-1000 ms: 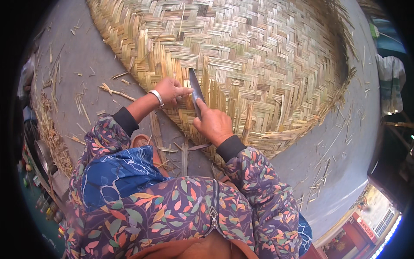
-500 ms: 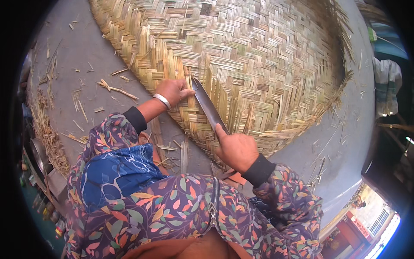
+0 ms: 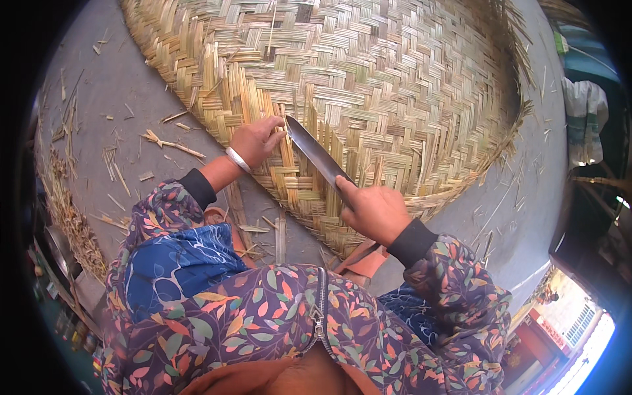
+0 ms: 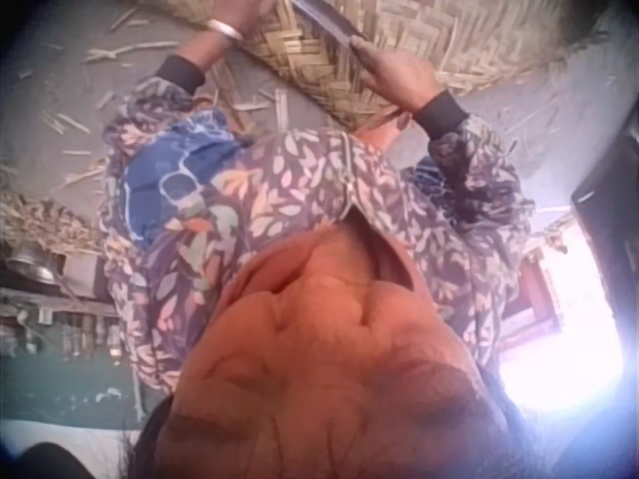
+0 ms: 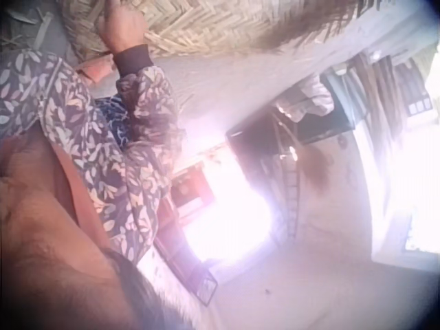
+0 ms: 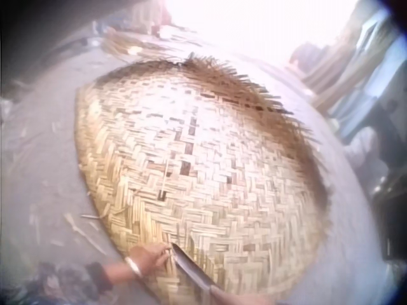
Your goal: The person uses a knife to trim and adjust the edges of a large woven basket while sitting on the floor. They repeatedly tap and press the woven material to secure the structure.
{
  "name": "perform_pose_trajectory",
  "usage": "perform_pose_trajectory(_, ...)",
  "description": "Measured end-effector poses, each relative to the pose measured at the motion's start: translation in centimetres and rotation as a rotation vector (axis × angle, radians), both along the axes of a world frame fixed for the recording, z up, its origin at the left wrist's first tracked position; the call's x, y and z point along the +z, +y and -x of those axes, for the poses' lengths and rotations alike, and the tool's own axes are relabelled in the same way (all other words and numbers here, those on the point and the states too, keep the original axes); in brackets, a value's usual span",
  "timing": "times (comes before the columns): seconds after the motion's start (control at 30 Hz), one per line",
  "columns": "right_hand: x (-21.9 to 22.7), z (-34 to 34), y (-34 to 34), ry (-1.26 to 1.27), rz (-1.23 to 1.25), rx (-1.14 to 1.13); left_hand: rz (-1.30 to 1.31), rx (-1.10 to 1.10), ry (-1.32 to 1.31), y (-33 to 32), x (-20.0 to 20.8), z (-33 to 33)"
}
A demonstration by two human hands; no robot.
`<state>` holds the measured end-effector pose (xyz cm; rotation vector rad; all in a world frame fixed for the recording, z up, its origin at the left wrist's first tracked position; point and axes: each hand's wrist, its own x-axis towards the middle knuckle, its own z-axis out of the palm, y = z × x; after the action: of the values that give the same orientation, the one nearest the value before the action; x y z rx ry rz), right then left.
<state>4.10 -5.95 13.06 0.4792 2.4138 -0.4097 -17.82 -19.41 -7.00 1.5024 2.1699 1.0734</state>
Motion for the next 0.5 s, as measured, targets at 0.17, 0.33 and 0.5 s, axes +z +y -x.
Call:
perform_pose_trajectory(0.17,-2.9,1.0,-0.6,-0.001,-0.071,0.005,-0.009,-0.199,0.308,-0.5,0.6,-0.3)
perform_pose_trajectory(0.33,-0.2,2.8,0.2,-0.109,-0.008,0.017,-0.063,-0.206,0.407,-1.0,-0.7,-0.3)
perform_pose_trajectory(0.5,5.9,1.5,2.2,-0.24,0.094,0.042,-0.031,-0.155,0.409,-0.9,-0.6,-0.7)
